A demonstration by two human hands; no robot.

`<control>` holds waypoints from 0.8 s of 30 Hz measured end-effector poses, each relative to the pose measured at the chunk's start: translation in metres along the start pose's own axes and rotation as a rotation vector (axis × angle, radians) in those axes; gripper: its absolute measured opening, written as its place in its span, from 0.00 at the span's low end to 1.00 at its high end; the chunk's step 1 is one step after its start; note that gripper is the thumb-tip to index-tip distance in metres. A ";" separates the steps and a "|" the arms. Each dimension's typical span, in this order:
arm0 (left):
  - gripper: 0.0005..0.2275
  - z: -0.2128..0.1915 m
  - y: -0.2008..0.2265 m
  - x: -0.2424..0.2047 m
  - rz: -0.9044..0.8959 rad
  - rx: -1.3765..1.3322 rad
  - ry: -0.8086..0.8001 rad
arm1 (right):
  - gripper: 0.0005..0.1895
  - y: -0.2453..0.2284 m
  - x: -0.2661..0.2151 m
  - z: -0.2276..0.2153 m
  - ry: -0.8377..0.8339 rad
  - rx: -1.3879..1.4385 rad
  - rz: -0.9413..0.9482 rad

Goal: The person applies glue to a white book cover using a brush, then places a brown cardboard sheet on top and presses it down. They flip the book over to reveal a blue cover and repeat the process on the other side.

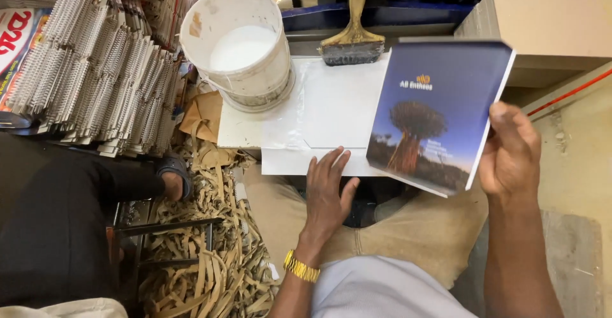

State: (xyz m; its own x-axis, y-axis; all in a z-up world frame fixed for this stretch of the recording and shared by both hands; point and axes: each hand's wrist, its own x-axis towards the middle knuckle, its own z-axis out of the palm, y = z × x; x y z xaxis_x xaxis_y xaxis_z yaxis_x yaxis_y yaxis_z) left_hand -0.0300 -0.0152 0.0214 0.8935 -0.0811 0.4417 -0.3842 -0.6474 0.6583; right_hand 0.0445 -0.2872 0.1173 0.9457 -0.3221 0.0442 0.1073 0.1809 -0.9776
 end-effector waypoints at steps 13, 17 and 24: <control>0.08 -0.030 0.049 0.016 0.359 0.027 0.376 | 0.15 0.024 -0.048 0.006 -0.241 0.433 0.326; 0.20 -0.068 0.013 0.016 0.276 -0.092 0.511 | 0.10 0.065 -0.024 -0.024 -0.204 0.165 0.341; 0.18 -0.203 -0.052 0.031 -0.176 -0.042 0.984 | 0.24 0.160 0.031 -0.112 -0.264 -0.137 0.249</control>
State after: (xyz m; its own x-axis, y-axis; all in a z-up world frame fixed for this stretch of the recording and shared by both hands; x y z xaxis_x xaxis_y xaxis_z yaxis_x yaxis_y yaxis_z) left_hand -0.0292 0.1694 0.1251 0.3554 0.6896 0.6310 -0.2897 -0.5605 0.7758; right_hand 0.0564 -0.3728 -0.0607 0.9860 -0.0307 -0.1638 -0.1604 0.0918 -0.9828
